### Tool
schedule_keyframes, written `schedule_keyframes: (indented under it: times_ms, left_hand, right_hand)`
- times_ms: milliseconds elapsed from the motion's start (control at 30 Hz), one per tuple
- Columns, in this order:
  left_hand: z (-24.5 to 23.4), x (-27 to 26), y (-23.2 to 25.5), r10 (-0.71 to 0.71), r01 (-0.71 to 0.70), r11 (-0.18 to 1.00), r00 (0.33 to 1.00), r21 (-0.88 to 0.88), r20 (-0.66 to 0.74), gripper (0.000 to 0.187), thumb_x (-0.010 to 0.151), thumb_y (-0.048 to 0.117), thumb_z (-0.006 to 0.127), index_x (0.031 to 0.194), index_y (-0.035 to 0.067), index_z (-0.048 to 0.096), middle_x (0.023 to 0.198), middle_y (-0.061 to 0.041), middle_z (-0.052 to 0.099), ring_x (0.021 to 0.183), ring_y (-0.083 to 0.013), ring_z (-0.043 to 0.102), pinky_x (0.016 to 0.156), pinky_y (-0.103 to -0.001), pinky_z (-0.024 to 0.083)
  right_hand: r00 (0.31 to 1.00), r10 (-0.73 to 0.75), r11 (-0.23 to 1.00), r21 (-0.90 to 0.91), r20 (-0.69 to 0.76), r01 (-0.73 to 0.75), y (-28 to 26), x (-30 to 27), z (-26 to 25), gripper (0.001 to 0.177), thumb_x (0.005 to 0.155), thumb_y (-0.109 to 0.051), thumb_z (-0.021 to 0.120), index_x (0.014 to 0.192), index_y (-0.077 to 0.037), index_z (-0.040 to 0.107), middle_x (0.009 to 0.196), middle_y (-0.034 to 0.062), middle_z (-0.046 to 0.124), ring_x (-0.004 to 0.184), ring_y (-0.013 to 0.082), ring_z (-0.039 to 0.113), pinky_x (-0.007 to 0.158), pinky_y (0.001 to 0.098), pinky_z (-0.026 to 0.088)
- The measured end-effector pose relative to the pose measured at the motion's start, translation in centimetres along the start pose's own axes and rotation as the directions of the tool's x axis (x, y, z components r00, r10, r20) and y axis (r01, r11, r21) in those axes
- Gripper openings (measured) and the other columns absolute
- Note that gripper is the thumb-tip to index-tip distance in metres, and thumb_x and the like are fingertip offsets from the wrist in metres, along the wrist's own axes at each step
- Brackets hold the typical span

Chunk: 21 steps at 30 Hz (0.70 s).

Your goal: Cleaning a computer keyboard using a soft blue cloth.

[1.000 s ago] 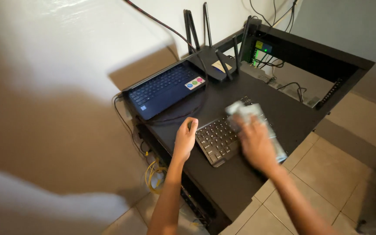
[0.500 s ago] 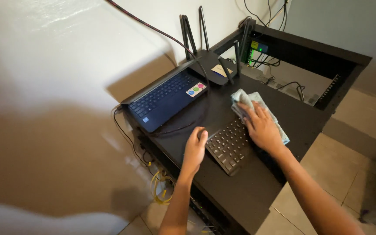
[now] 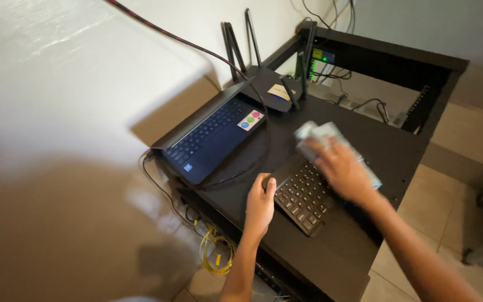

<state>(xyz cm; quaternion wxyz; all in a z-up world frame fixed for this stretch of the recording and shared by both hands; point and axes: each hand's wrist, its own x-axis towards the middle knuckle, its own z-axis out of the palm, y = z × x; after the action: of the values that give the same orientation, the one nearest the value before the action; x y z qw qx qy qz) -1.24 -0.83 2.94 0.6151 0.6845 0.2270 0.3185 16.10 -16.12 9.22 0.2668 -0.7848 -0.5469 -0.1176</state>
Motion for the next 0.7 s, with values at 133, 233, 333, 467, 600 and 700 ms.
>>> schedule_keyframes:
  times_ms: [133,233,333,467,600,700]
  left_hand:
    - [-0.5,0.5,-0.1,0.018,-0.021,0.991,0.999,0.134,0.026,0.036,0.103,0.034,0.057,0.118,0.003,0.065,0.07,-0.007,0.055,0.06,-0.0131,0.047,0.058,-0.032,0.043]
    - [-1.3,1.1,-0.8,0.201,-0.209,0.945,0.978,0.25,0.056,0.035,0.105,0.034,0.06,0.117,0.001,0.063,0.071,-0.015,0.059,0.061,-0.0179,0.055,0.058,-0.035,0.046]
    - [-1.7,1.7,-0.2,0.293,-0.31,0.906,0.951,0.287,0.101,0.035,0.104,0.032,0.063,0.115,-0.001,0.063,0.071,-0.018,0.064,0.059,-0.0213,0.062,0.056,-0.037,0.048]
    - [-2.1,2.0,0.0,0.194,-0.227,0.947,0.968,0.225,0.16,0.035,0.102,0.032,0.062,0.11,-0.001,0.065,0.062,-0.014,0.061,0.05,-0.0203,0.061,0.05,-0.037,0.045]
    - [-2.2,1.6,1.3,0.13,-0.164,0.952,0.981,0.26,0.145,0.036,0.101,0.034,0.062,0.114,0.0,0.065,0.057,-0.015,0.057,0.047,-0.0217,0.056,0.049,-0.037,0.042]
    - [-2.1,1.5,0.9,0.089,-0.128,0.961,0.983,0.247,0.162,0.036,0.101,0.035,0.061,0.113,0.001,0.065,0.057,-0.013,0.059,0.047,-0.02,0.055,0.048,-0.036,0.041]
  right_hand:
    - [0.98,0.19,0.967,-0.16,-0.054,-0.196,3.2,-0.9,0.6,0.05,0.1,-0.021,0.055,0.15,-0.02,0.047,0.149,0.0255,0.047,0.142,0.0442,0.043,0.116,0.0549,0.034]
    - [0.969,0.248,0.958,-0.148,0.0,-0.245,-1.3,-1.5,0.2,0.053,0.098,-0.021,0.055,0.15,-0.023,0.047,0.151,0.0243,0.046,0.139,0.0426,0.044,0.116,0.0528,0.035]
    - [0.993,0.11,0.993,-0.052,0.031,-0.109,-6.4,-2.8,-0.2,0.054,0.096,-0.021,0.056,0.149,-0.024,0.048,0.153,0.0228,0.046,0.142,0.041,0.043,0.118,0.0522,0.033]
    - [0.993,0.073,0.997,0.019,0.094,-0.075,-8.4,-4.0,-0.7,0.052,0.095,-0.028,0.06,0.146,-0.025,0.05,0.155,0.0219,0.043,0.143,0.0401,0.041,0.116,0.0512,0.031]
    - [0.982,0.137,0.988,-0.051,-0.13,-0.145,-1.0,-5.4,0.8,0.059,0.098,-0.028,0.057,0.154,-0.019,0.042,0.153,0.0249,0.046,0.144,0.0423,0.042,0.121,0.0528,0.03]
    - [0.921,0.369,0.919,-0.095,-0.129,-0.381,1.1,-5.5,-0.8,0.063,0.1,-0.026,0.056,0.159,-0.02,0.037,0.151,0.0312,0.044,0.142,0.0476,0.039,0.116,0.054,0.031]
